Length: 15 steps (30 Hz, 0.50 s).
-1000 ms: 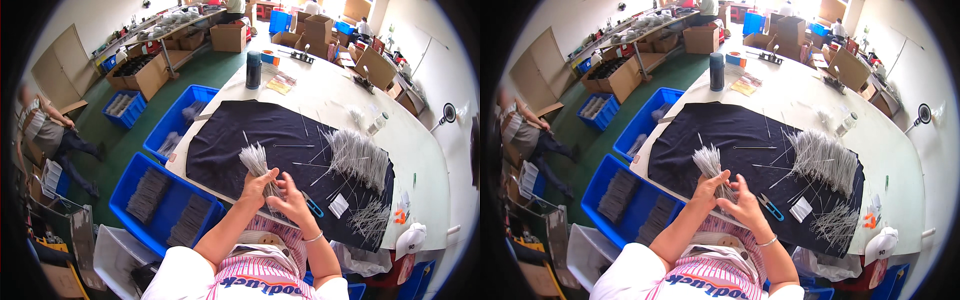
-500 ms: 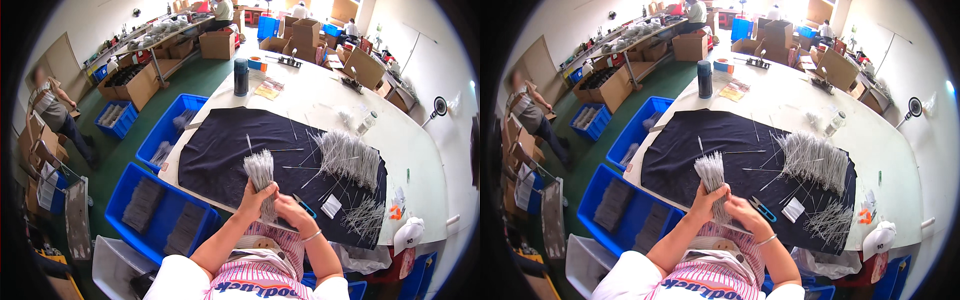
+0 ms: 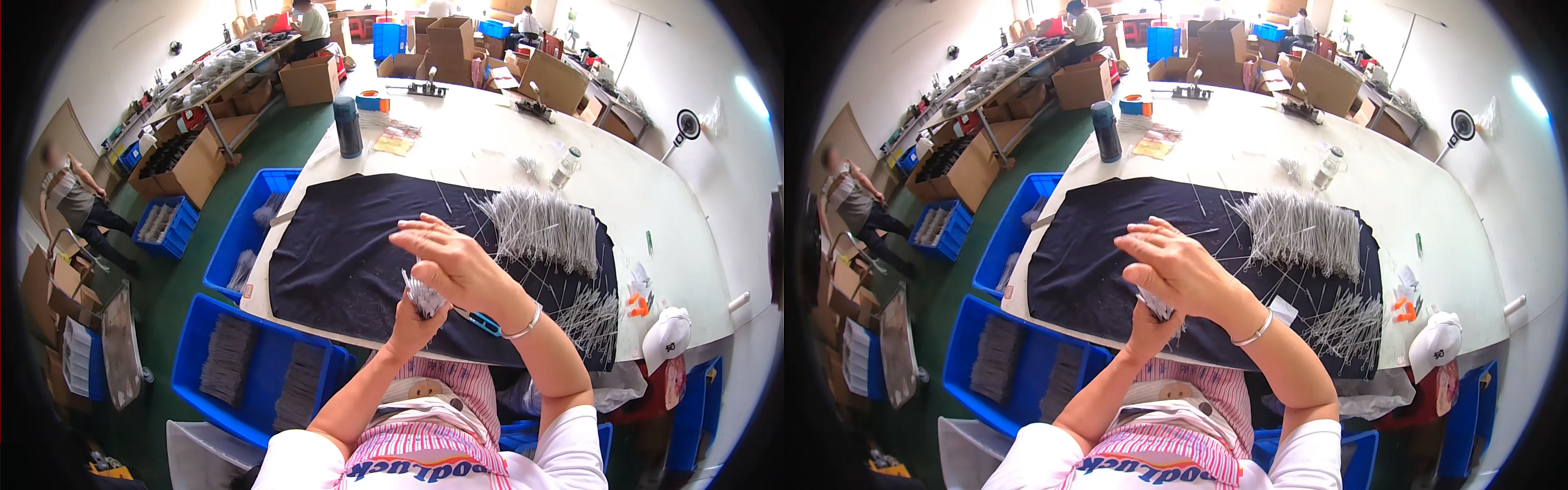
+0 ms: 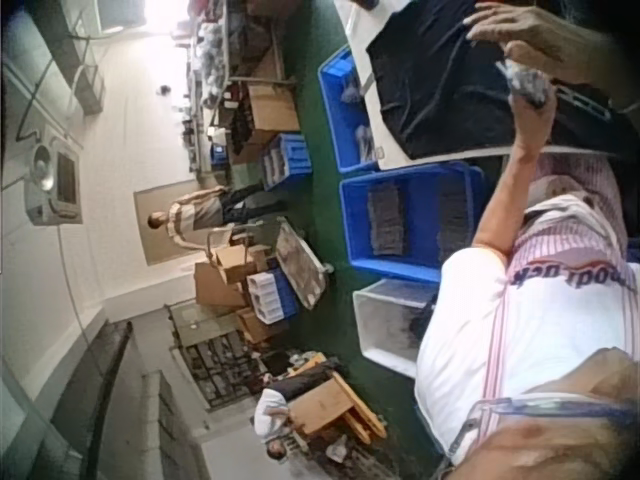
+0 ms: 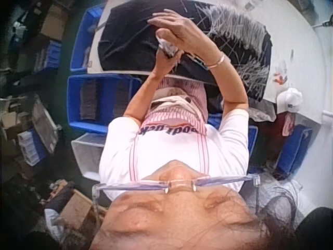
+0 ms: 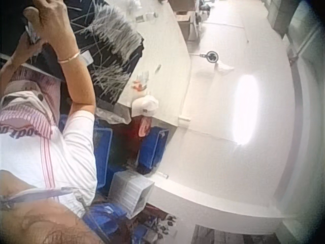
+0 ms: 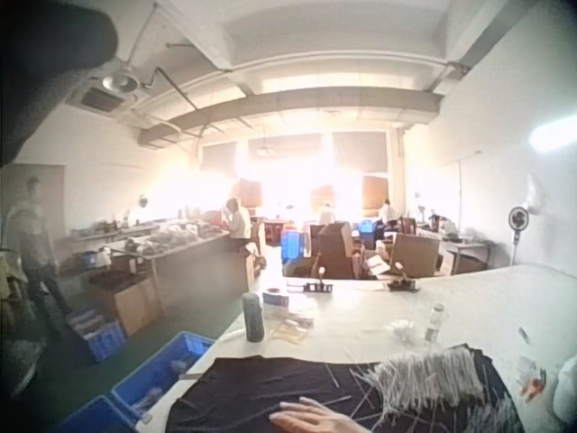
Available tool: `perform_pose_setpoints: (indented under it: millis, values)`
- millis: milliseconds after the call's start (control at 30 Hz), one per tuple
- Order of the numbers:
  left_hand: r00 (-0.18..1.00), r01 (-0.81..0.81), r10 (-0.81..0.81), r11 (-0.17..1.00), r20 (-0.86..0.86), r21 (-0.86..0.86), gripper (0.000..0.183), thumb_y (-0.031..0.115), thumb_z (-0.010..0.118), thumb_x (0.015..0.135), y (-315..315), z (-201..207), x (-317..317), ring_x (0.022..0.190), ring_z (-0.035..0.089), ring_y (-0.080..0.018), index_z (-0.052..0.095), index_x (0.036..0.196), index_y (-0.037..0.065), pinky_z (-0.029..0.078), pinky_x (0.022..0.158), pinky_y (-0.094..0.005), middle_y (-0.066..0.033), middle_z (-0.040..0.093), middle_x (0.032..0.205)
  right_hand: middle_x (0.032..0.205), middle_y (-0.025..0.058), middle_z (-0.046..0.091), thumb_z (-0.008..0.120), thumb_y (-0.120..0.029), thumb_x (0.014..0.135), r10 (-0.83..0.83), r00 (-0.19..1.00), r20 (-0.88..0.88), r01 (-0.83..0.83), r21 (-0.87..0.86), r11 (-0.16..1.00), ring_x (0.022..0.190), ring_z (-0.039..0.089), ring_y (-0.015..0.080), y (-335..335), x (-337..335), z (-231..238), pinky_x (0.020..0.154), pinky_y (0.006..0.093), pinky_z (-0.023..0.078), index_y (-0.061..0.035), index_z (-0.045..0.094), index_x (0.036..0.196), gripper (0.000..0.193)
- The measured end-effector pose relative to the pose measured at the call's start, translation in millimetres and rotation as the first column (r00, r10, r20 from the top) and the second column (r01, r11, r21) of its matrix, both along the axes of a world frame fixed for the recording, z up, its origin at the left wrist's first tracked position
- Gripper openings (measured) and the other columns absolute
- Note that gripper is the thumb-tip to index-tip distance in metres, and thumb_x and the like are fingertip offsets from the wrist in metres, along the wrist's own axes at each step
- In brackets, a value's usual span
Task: The person bundles wire components by hand and organizes them into plastic bins at a factory workstation, using pliers to manipulate the wires.
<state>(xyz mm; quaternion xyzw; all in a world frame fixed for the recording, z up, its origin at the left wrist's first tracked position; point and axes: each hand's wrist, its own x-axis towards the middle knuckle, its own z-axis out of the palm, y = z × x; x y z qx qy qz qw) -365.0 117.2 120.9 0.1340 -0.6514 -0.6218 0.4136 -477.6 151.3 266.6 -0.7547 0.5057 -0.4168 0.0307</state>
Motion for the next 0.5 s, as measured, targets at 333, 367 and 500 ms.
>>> perform_pose_setpoints:
  millis: [333, 367, 500]
  values:
    - [0.992, -0.003, -0.001, 0.999, 0.126, 0.034, 0.047, 0.001, 0.066, 0.071, 3.4, -53.1, 6.9, 0.084, 0.06, -0.0115, 0.049, 0.115, 0.003, 0.048, 0.075, -0.0269, -0.0082, 0.063, 0.094, 0.116, 0.0133, 0.058, 0.044, -0.026, 0.09, -0.016, 0.933, 0.359, -0.07, 0.226, 0.972, 0.113, 0.05, 0.0297, 18.5, -10.2, -46.2, 0.1, 0.042, 0.032, -0.0013, 0.065, 0.096, 0.033]
    - [0.99, 0.015, -0.016, 1.0, 0.138, 0.002, 0.05, 0.0, 0.066, 0.07, 3.7, -53.1, 8.8, 0.084, 0.06, -0.0117, 0.049, 0.117, 0.002, 0.047, 0.076, -0.0269, -0.0085, 0.064, 0.095, 0.112, 0.012, 0.06, 0.049, -0.025, 0.088, -0.082, 0.946, 0.314, 0.0, 0.25, 0.968, 0.109, 0.051, 0.0281, 20.8, -12.3, -35.6, 0.097, 0.0412, 0.034, -0.0018, 0.066, 0.094, 0.029]
    - [0.993, 0.009, 0.007, 0.991, 0.116, -0.135, 0.058, -0.002, 0.067, 0.067, 8.8, -45.3, 10.8, 0.085, 0.06, -0.0121, 0.046, 0.122, 0.0, 0.047, 0.077, -0.0272, -0.0087, 0.064, 0.095, 0.089, 0.0019, 0.064, 0.066, -0.019, 0.077, -0.133, 0.988, -0.082, 0.146, 0.185, 0.972, 0.086, 0.056, 0.0182, 23.6, -14.6, -19.0, 0.083, 0.0348, 0.04, -0.0085, 0.068, 0.085, 0.014]
